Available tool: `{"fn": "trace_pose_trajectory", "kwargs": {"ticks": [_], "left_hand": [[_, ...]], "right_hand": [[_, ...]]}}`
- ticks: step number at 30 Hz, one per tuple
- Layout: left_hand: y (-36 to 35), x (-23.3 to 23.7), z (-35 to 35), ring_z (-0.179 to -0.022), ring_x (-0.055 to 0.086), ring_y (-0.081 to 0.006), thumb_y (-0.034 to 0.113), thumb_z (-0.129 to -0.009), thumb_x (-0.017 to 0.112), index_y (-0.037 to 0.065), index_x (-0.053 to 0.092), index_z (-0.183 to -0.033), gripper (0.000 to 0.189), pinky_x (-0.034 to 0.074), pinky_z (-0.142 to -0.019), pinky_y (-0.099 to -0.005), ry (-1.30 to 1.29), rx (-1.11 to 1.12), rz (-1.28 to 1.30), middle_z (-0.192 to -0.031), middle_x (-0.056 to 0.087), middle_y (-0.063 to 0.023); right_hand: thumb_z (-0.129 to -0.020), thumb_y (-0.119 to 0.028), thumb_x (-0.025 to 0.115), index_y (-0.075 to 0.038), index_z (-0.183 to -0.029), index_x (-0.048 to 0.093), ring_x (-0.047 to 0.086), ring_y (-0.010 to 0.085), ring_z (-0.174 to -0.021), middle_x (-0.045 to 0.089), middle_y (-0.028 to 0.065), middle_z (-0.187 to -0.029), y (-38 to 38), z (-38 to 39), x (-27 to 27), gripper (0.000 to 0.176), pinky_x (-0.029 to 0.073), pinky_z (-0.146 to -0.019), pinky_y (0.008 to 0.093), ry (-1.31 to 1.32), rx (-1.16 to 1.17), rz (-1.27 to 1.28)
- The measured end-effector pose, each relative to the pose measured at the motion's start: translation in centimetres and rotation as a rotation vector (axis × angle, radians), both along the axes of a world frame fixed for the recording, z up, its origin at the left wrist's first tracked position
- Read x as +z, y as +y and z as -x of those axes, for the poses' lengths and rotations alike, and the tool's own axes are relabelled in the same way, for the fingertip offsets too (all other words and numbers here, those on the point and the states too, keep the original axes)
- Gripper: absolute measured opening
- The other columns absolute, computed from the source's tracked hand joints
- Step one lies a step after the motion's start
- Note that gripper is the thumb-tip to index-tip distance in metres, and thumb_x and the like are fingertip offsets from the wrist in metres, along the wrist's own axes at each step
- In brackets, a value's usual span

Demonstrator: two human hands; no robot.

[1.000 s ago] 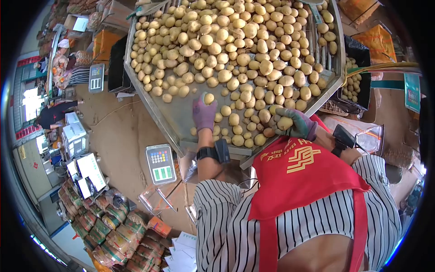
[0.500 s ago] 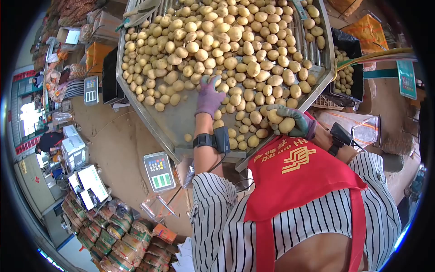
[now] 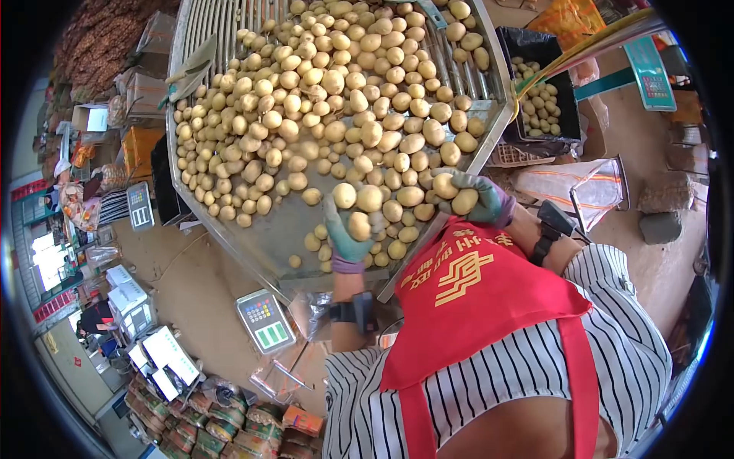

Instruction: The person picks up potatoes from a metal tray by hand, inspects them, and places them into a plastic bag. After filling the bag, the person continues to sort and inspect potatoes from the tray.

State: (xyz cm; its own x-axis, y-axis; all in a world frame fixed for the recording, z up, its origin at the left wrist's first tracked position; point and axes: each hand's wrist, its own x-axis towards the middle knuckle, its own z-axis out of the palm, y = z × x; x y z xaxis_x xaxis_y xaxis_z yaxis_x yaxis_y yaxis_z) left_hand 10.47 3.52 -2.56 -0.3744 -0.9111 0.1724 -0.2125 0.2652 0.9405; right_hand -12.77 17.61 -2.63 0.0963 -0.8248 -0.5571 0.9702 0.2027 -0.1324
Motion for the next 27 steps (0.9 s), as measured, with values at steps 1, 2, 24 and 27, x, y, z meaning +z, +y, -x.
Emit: {"fn": "trace_pose_trajectory", "kwargs": {"ticks": [1,2,24,27], "left_hand": [[0.2,-0.7,-0.6,-0.092,0.060,-0.0242,0.051,-0.092,0.053,0.003,0.048,-0.125,0.058,0.052,-0.077,-0.0340,0.205,-0.053,-0.485,-0.111,0.058,-0.0117],[0.3,-0.3,-0.3,-0.089,0.057,-0.0239,0.049,-0.091,0.057,0.003,0.045,-0.126,0.059,0.051,-0.073,-0.0358,0.415,-0.111,-0.973,-0.112,0.055,-0.0141],[3.4,2.4,9.0,-0.079,0.053,-0.0261,0.066,-0.084,0.054,0.010,0.056,-0.122,0.069,0.043,-0.060,-0.0325,0.999,-0.504,-1.806,-0.109,0.056,-0.0119],[3.7,2.7,9.2,-0.079,0.054,-0.0272,0.062,-0.086,0.053,0.011,0.057,-0.121,0.062,0.044,-0.059,-0.0333,0.980,-0.475,-1.840,-0.116,0.056,-0.0159]], "right_hand": [[-0.097,-0.017,0.050,0.006,-0.130,0.046,0.056,0.0346,-0.117,0.053,0.0217,-0.129,0.3,0.2,0.1,0.040,0.048,-0.102,0.0450,-0.015,-0.028,-0.042],[-0.097,-0.017,0.050,0.006,-0.130,0.046,0.056,0.0346,-0.117,0.053,0.0217,-0.129,0.3,0.2,0.1,0.040,0.048,-0.102,0.0450,-0.015,-0.034,-0.040],[-0.095,-0.051,0.048,-0.003,-0.124,0.053,0.063,0.0216,-0.075,0.066,0.0112,-0.089,6.5,5.7,-0.4,0.056,0.054,-0.062,0.0326,-0.225,-0.187,0.378],[-0.091,-0.057,0.051,-0.001,-0.121,0.054,0.060,0.0178,-0.067,0.065,0.0082,-0.083,7.5,8.7,0.9,0.063,0.049,-0.053,0.0293,0.040,-0.335,0.056]]}}
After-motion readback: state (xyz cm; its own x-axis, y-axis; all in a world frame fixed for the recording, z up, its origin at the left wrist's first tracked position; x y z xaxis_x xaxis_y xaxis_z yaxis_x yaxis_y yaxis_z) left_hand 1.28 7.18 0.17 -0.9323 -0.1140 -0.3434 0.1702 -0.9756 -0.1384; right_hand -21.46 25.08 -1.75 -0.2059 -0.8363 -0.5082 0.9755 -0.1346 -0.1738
